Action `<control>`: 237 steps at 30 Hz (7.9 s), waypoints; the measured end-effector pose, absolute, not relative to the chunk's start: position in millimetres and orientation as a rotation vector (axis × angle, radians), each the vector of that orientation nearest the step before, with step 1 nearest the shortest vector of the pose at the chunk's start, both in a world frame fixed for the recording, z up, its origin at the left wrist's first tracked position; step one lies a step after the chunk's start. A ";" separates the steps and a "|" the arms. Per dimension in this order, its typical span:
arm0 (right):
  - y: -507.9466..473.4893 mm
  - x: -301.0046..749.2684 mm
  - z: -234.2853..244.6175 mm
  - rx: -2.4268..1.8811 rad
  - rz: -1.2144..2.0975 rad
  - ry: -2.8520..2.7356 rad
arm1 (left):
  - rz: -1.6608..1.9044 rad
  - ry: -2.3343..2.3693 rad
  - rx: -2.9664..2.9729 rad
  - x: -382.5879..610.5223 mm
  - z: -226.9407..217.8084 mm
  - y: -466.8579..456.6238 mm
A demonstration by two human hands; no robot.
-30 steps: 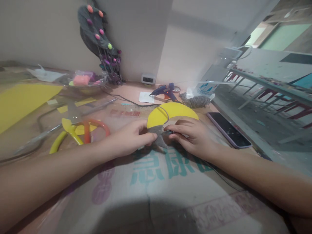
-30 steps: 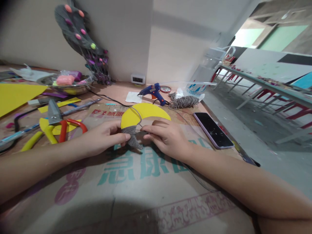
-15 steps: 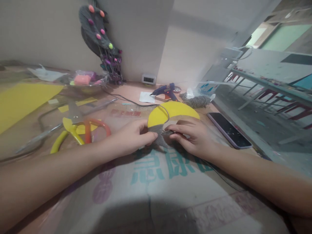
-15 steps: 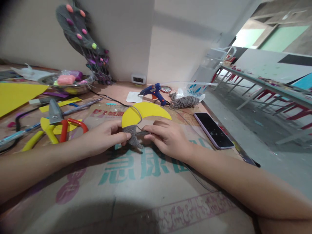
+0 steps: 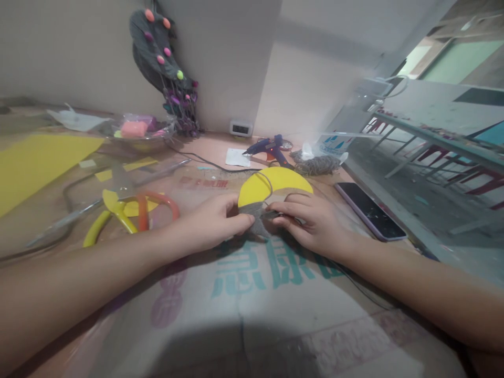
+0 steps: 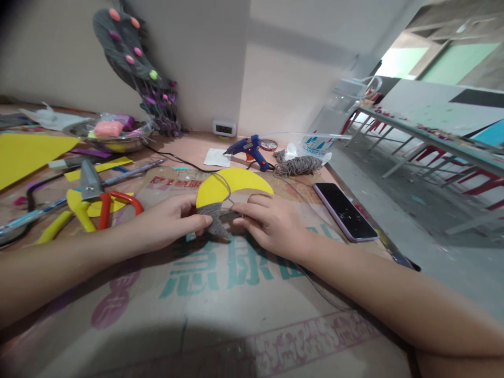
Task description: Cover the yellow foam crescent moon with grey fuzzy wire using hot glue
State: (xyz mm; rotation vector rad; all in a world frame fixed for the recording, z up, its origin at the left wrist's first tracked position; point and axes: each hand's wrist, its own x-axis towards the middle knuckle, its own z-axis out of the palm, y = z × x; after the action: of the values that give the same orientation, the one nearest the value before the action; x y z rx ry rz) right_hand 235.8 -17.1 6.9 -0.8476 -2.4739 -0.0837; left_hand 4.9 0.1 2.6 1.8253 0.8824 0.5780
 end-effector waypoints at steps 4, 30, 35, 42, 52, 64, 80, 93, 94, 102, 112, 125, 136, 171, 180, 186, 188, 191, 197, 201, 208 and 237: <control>-17.1 235.5 7.2 -0.896 -0.058 -2.498 | 0.577 0.867 1.828 5.2 3.5 -0.4; -15.5 236.4 5.4 -0.835 -0.006 -2.457 | 0.579 0.899 1.818 6.0 3.1 -0.9; -15.7 236.2 4.8 -0.827 -0.003 -2.460 | 0.577 0.872 1.814 6.3 3.3 -0.3; -15.6 235.0 5.8 -0.813 -0.048 -2.469 | 0.572 0.866 1.816 6.0 2.3 0.2; -15.7 235.3 4.1 -0.779 -0.035 -2.469 | 0.561 0.863 1.850 5.9 0.8 0.2; -16.6 235.2 5.7 -0.810 -0.010 -2.452 | 0.562 0.864 1.824 6.8 2.9 0.1; -17.4 234.3 7.8 -0.845 0.005 -2.456 | 0.548 0.851 1.810 7.1 2.0 1.2; -16.2 234.0 5.1 -0.852 -0.036 -2.496 | 0.538 0.871 1.806 5.6 2.2 0.7; -16.1 234.0 5.5 -0.850 -0.036 -2.500 | 0.544 0.871 1.801 6.0 2.9 0.3; -15.7 233.6 6.9 -0.824 -0.058 -2.510 | 0.549 0.864 1.790 7.2 3.8 -0.7; -15.0 234.2 4.0 -0.806 -0.029 -2.484 | 0.530 0.866 1.814 5.9 0.9 1.1; -22.1 233.8 4.9 -1.040 0.254 -2.360 | 0.575 0.825 1.809 5.2 -0.5 0.8; -20.4 232.6 4.5 -0.919 0.381 -2.481 | 0.599 0.780 1.839 5.1 -1.5 1.5; -28.1 229.0 7.3 -0.927 0.533 -2.417 | 0.543 0.882 1.802 4.2 -1.9 1.3; -27.9 227.1 5.4 -0.847 0.569 -2.373 | 0.524 0.812 1.756 3.7 -1.0 2.9; -27.6 227.3 7.2 -0.864 0.610 -2.379 | 0.524 0.756 1.786 3.7 -1.0 1.1; -27.5 227.6 9.2 -0.890 0.585 -2.379 | 0.530 0.770 1.815 3.7 -1.3 0.8; -27.2 227.9 11.4 -0.941 0.526 -2.359 | 0.556 0.777 1.823 4.0 -1.8 2.0; -25.2 228.9 8.4 -0.979 0.555 -2.337 | 0.672 0.787 1.715 4.1 -2.4 2.9; -25.9 229.1 8.5 -0.971 0.609 -2.343 | 0.726 0.813 1.685 3.2 -2.4 1.7; -23.6 229.1 5.8 -1.019 0.500 -2.298 | 0.608 0.748 1.790 4.2 -4.6 4.6; -31.2 216.0 7.5 -1.105 0.792 -2.188 | 0.576 0.786 1.905 5.8 1.7 -1.6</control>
State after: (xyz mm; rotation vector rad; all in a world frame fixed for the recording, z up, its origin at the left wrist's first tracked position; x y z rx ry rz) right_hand 216.0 -31.2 7.5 -1.1053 -2.1884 0.7915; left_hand 5.8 -1.6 1.7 1.9052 0.7864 0.5760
